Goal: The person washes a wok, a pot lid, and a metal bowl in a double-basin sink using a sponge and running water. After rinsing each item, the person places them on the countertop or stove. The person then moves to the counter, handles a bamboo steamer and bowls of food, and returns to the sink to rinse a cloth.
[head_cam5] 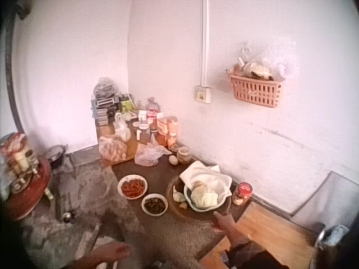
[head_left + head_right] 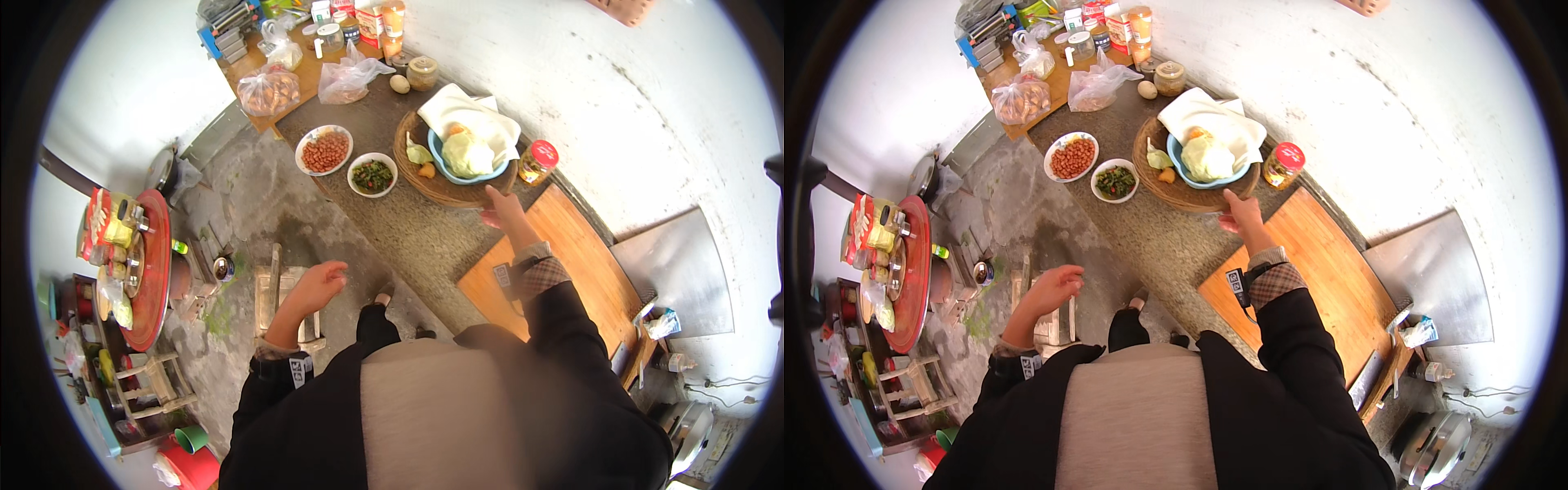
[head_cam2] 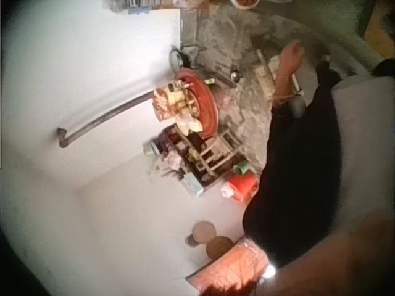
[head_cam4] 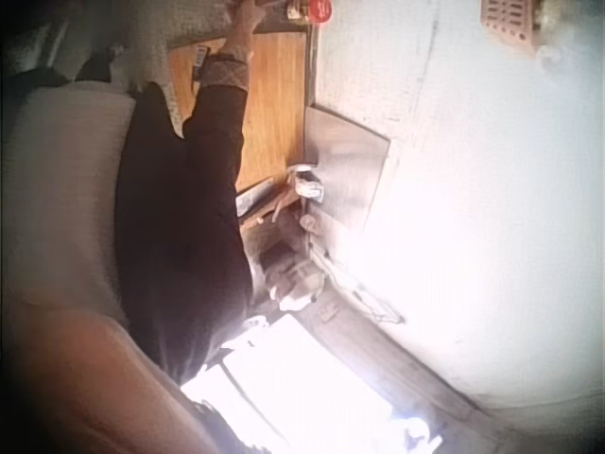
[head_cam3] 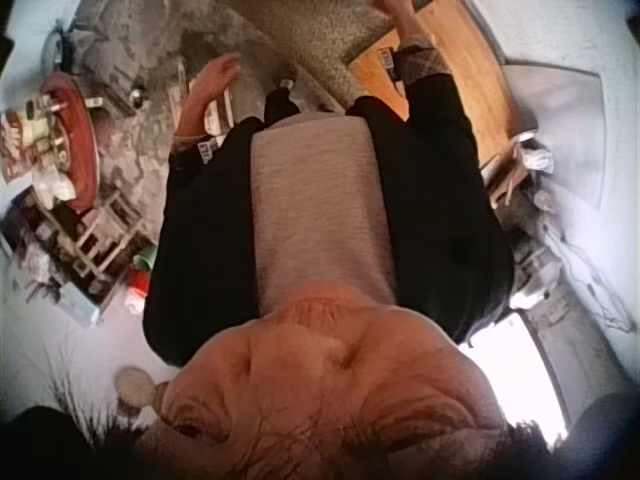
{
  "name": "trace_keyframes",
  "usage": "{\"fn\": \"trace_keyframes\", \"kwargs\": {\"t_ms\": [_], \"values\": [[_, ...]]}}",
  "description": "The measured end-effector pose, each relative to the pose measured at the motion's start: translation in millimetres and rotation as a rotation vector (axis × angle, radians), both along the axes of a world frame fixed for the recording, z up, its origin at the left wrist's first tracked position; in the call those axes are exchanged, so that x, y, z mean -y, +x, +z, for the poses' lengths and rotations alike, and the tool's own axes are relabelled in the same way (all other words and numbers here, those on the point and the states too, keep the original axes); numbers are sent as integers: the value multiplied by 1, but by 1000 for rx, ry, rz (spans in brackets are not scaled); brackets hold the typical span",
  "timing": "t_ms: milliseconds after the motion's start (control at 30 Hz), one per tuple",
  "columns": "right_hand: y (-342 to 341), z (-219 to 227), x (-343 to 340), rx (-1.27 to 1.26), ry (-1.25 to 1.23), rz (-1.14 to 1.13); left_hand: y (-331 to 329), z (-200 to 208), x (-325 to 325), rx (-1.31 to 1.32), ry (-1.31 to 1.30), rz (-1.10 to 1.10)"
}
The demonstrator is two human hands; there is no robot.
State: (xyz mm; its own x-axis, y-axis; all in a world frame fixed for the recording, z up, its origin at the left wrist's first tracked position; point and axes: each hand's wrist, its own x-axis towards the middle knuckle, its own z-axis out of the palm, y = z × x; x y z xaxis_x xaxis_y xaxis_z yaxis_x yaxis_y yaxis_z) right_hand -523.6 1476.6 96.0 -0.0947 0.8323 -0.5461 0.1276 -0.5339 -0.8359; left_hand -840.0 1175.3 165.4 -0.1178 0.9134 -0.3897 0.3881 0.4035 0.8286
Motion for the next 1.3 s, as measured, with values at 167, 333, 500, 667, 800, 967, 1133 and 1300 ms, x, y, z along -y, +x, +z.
{"fn": "trace_keyframes", "kwargs": {"t_ms": [167,333,500,667,800,967,1133,1300], "values": [[-7,-2,-18,116,-100,-86,-71,-32,-82,186,-161,43],[-14,14,-20,256,-82,-144,-148,-79,-157,383,-195,445],[-21,21,-4,170,49,-318,-215,-132,-204,671,-179,653],[-21,25,16,3,126,-368,-226,-142,-223,879,-331,699],[-24,38,26,-75,204,-438,-191,-121,-221,1001,-527,284],[-15,73,32,-180,251,-492,-141,-109,-239,941,-452,82],[11,97,31,-206,257,-508,-120,-111,-250,698,-420,178],[38,92,27,-176,239,-456,-116,-88,-252,582,-365,237]]}}
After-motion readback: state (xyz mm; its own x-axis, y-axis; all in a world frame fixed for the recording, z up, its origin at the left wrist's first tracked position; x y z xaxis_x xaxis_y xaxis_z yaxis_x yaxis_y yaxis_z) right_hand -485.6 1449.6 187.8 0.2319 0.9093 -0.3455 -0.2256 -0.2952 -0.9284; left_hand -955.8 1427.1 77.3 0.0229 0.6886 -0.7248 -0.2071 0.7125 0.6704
